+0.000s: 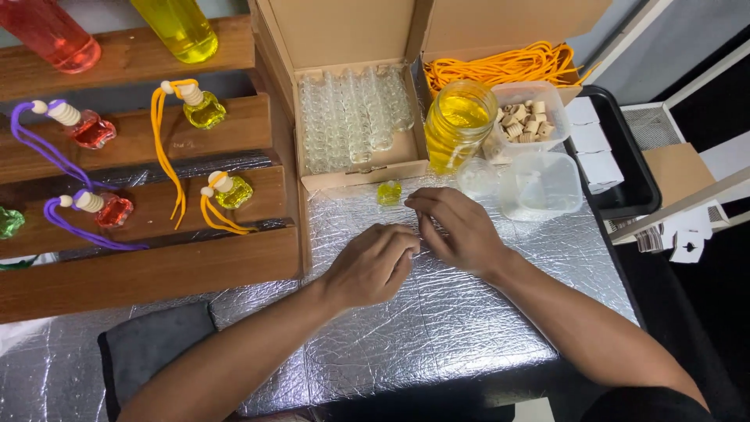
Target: Assembling a small perfume bottle by threading a yellow cord through a wooden cap and attaching it to the bottle.
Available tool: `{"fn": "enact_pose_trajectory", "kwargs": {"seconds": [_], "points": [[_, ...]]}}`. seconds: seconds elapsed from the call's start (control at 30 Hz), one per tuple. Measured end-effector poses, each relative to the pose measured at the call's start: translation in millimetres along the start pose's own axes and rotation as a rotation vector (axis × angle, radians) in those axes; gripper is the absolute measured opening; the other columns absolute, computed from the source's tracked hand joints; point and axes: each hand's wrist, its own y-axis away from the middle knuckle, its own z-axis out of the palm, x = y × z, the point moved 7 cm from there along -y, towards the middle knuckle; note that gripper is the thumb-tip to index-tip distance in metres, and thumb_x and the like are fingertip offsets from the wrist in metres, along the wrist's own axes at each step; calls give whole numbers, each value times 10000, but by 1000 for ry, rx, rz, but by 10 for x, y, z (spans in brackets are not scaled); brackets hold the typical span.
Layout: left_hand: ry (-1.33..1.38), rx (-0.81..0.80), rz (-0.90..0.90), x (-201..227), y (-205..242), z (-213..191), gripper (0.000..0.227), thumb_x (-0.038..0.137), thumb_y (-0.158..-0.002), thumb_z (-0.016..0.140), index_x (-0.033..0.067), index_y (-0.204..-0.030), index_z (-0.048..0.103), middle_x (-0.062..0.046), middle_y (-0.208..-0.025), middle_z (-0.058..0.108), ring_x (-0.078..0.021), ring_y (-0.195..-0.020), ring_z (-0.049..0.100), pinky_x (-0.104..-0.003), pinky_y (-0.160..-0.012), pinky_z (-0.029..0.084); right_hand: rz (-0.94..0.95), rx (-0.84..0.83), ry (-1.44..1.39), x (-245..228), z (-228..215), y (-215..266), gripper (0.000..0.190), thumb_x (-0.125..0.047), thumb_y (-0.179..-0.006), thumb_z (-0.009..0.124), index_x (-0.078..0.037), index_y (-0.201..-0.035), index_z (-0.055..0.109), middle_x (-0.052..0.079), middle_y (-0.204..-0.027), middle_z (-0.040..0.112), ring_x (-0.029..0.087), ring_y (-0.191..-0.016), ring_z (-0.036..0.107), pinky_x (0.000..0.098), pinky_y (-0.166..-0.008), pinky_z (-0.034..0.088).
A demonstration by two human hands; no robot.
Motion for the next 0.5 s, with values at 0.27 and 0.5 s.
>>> {"fn": "enact_pose_trajectory", "kwargs": {"seconds": [0.27,0.5], "points": [[158,-117,14,105,-176,-134,108,27,-956,528,58,-1014,614,-97,-900,650,-283,-835,701,-385,-741,589,117,198,179,392,-887,-291,175,106,-965,646,15,-1080,743,143,-973,741,350,-850,705,430,-806,575],[199,-295,68,94,-175,-31,142,13,-954,581,38,-1003,712,-76,-999,695,-245,-931,622,-388,-848,488,337,-400,435,1361,-1185,-503,149,-16,-1012,651,13,-1139,722,168,-1081,745,342,-973,683,461,-797,521]]}}
